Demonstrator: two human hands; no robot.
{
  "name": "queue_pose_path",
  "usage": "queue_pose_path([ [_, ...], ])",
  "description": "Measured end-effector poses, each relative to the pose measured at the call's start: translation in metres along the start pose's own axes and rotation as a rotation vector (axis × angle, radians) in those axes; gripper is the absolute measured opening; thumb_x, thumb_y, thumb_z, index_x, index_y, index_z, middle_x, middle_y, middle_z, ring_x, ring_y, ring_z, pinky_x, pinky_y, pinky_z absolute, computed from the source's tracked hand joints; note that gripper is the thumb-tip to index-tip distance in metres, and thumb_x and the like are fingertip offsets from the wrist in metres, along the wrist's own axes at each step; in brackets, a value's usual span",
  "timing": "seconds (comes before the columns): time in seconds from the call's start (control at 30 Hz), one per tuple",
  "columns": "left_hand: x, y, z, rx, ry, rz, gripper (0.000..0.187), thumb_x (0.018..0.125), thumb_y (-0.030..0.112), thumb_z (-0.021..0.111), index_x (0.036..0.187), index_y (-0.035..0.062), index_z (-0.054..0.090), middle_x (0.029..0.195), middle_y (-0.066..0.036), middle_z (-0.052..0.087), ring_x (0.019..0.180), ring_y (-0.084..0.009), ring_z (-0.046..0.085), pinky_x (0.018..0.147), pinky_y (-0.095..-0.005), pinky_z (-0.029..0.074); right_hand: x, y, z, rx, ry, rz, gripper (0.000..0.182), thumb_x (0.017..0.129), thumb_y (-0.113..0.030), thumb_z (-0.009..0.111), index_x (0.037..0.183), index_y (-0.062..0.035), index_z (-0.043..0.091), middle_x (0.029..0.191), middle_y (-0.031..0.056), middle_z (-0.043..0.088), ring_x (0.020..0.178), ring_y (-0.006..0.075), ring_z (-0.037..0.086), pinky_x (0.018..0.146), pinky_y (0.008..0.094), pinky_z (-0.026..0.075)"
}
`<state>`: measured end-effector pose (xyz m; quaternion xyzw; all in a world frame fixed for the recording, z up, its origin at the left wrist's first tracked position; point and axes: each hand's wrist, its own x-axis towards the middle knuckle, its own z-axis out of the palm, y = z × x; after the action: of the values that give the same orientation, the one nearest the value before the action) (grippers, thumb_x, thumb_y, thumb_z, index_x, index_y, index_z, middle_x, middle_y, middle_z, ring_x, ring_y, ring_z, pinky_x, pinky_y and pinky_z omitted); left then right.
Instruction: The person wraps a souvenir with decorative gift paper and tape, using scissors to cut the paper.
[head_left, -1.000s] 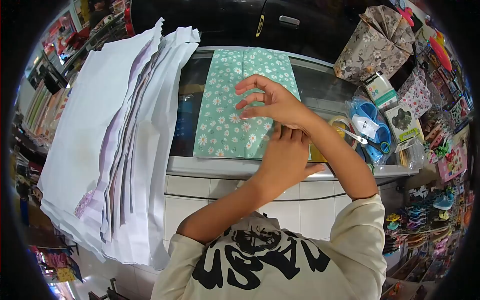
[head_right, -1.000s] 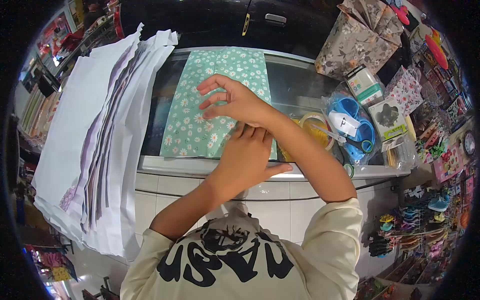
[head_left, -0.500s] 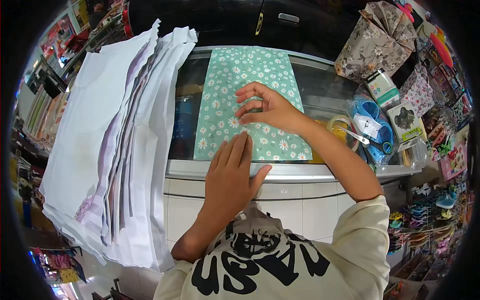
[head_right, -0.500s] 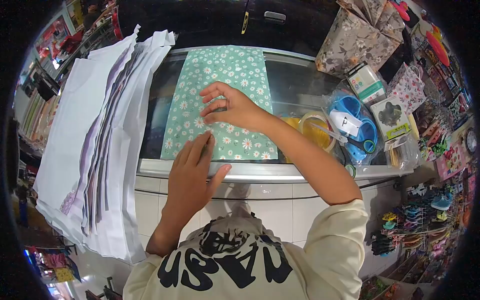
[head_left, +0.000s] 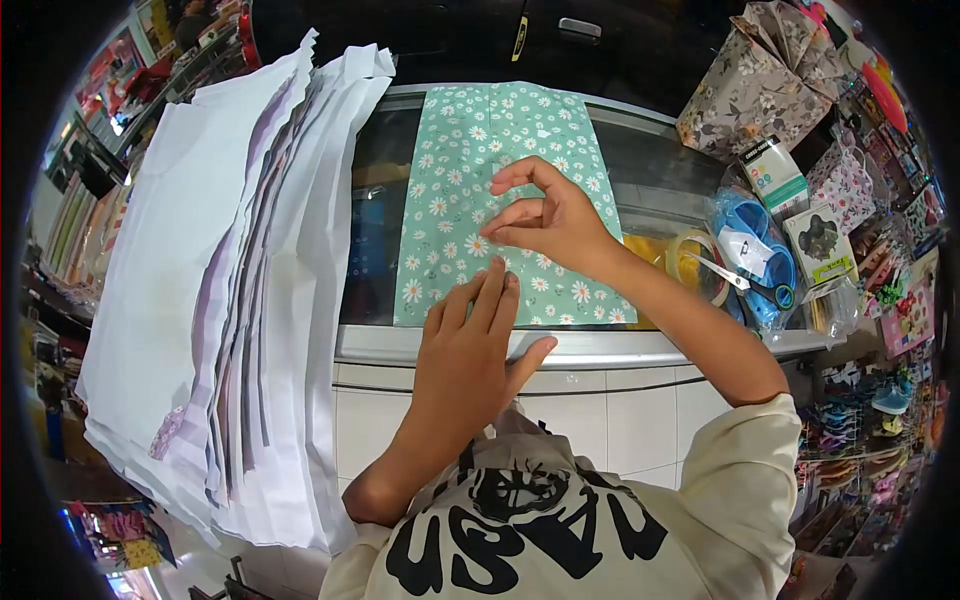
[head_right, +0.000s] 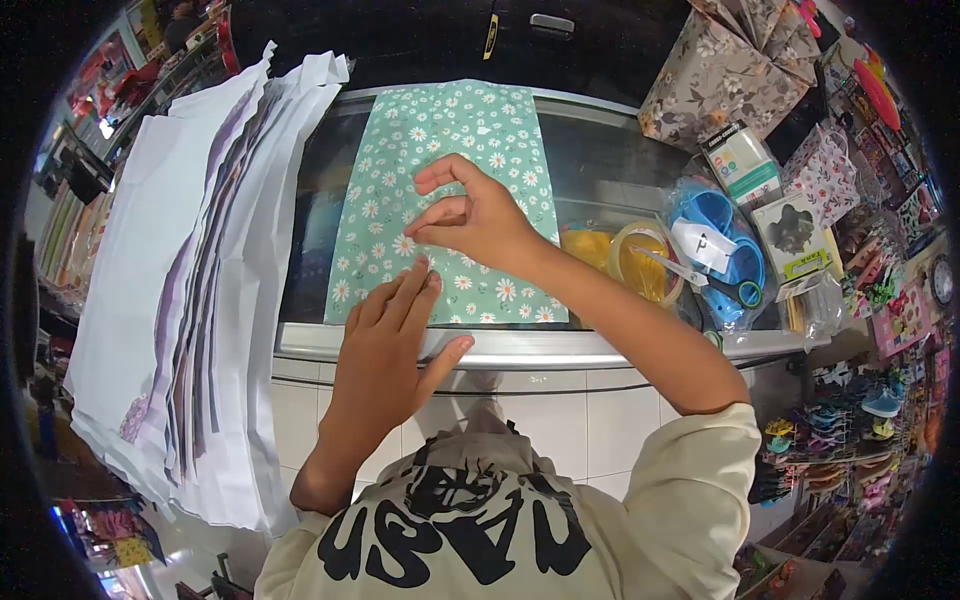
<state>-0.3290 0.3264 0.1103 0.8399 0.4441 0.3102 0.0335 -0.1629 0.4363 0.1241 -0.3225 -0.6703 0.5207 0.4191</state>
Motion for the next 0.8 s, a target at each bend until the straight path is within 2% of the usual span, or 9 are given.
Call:
queue_pose_path([
  [0.3,0.009,0.005,-0.005,0.112,-0.079,0.042,0.056,0.084,0.036,0.061,0.116,-0.0097,0.053,0.132,-0.026,0.046,0.103,-0.0348,0.05,0.086,-0.0443,0.038,-0.001,0.001,-0.003,0.05,-0.015,0.043,0.04,0.079,0.012,0.065,0.11,-0.0036,0.046,0.112,0.0071,0.047,0.1,0.0223,0.065,0.083,0.0259,0.055],
  [0.4,0.01,0.005,-0.007,0.112,-0.096,0.037,0.056,0.084,0.036,0.061,0.117,-0.0092,0.052,0.133,-0.026,0.045,0.102,-0.0352,0.05,0.087,-0.0444,0.037,0.0,-0.001,-0.002,0.05,-0.008,0.055,0.039,0.078,0.012,0.065,0.109,-0.0033,0.046,0.112,0.0074,0.048,0.101,0.0225,0.065,0.083,0.0262,0.055],
  [0.6,-0.001,0.007,0.003,0.05,-0.008,-0.05,0.056,0.084,0.037,0.064,0.122,-0.0033,0.053,0.13,-0.025,0.043,0.112,-0.0378,0.048,0.093,-0.046,0.038,0.0,-0.002,-0.002,0.021,0.011,0.091,0.039,0.078,0.012,0.066,0.108,-0.0032,0.046,0.113,0.0079,0.047,0.101,0.0229,0.065,0.083,0.0262,0.055],
  [0.8,0.0,0.005,-0.002,0.033,-0.063,-0.054,0.059,0.084,0.039,0.065,0.125,-0.0019,0.052,0.127,-0.026,0.044,0.115,-0.0385,0.047,0.094,-0.046,0.039,-0.004,-0.003,0.003,-0.069,0.023,0.05,0.038,0.079,0.011,0.065,0.107,-0.0035,0.044,0.111,0.0071,0.05,0.099,0.0213,0.066,0.082,0.0259,0.054],
])
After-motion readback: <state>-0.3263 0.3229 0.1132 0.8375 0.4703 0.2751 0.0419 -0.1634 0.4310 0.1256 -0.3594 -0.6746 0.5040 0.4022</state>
